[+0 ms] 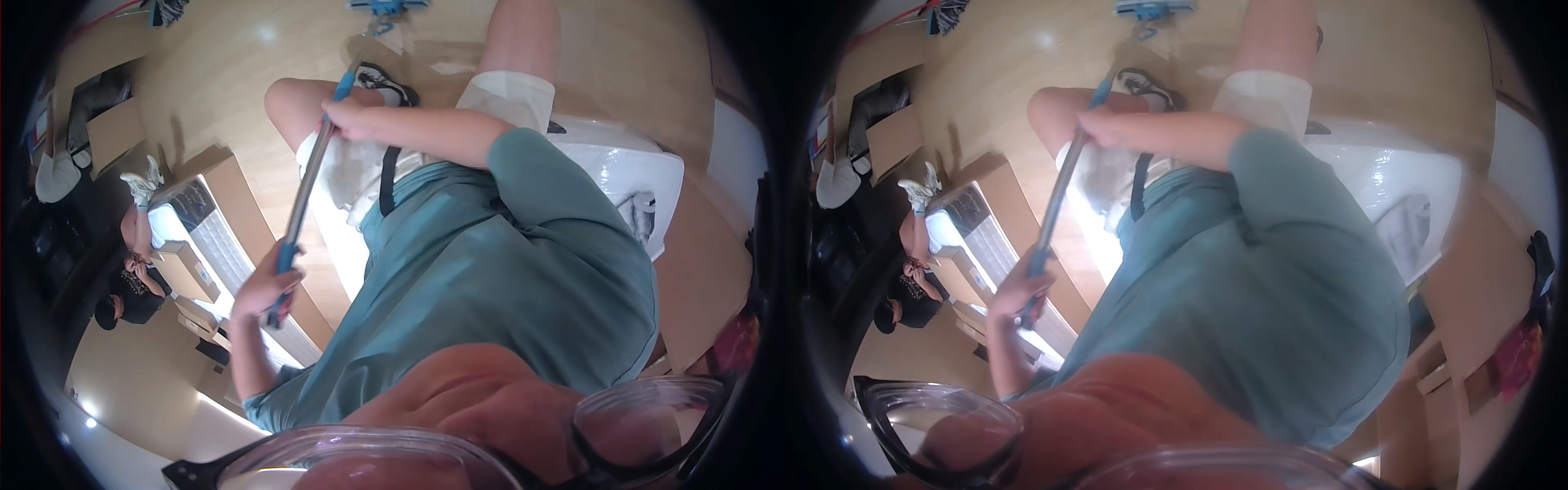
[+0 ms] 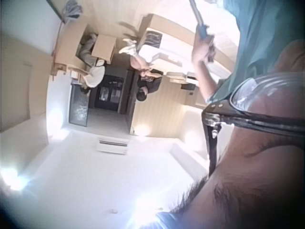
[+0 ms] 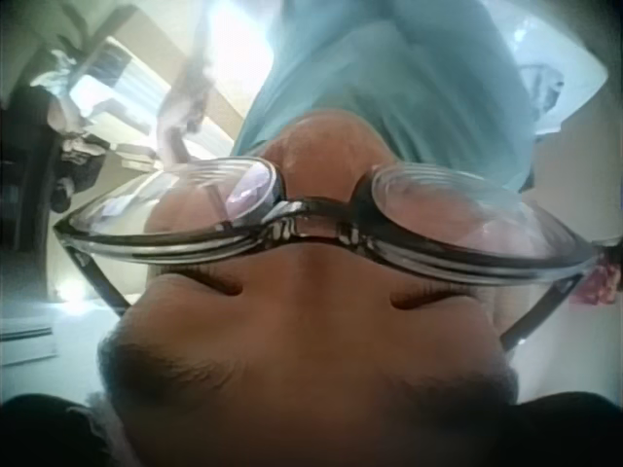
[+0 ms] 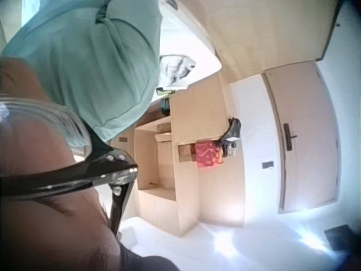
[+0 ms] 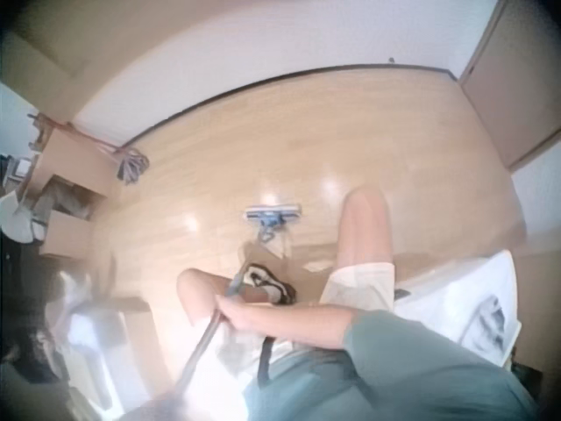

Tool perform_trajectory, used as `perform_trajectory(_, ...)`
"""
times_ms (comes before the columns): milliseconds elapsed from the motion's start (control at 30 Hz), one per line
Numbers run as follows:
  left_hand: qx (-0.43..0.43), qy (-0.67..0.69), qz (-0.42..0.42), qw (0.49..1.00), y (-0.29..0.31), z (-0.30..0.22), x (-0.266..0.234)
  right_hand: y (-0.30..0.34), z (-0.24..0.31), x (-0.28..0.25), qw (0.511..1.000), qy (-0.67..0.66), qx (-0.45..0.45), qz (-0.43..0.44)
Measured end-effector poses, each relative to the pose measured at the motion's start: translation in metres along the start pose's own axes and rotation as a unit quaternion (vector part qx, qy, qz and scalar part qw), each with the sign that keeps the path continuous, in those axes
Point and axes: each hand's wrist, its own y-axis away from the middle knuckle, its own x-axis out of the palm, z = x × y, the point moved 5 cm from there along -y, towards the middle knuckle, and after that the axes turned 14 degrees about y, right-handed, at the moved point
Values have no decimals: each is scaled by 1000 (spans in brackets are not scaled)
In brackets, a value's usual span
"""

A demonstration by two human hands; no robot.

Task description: The person cleans a wooden floor and the top of a mattress using a handheld vacuum tool with a blue head, moving it in repeated strokes across the surfaces.

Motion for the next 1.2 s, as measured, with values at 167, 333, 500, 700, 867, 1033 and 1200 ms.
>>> perform_trajectory(167, -18, -22, 46, 999, 16, -22, -4, 83, -4, -12, 994, -82, 15, -73)
perform_trajectory(333, 63, 42, 129, 989, -92, -39, 54, 83, 87, -124, 964, 79, -107, -228)
perform_trajectory(500, 149, 245, 224, 931, -157, -142, 214, 78, 269, -313, 838, 298, -206, -408)
perform_trajectory(700, 28, 349, 392, 851, -207, -158, 241, 113, 342, -314, 573, 707, -115, -399)
perform_trajectory(867, 102, 203, 180, 957, -163, -78, 64, 76, 199, -197, 337, 805, -447, -197)
perform_trajectory(1033, 89, 272, 142, 948, 2, 12, -1, 109, 70, 3, 456, 801, -388, -19)
perform_trajectory(1200, 32, 262, 75, 962, 57, 51, 38, 129, 17, 46, 447, 765, -456, 81)
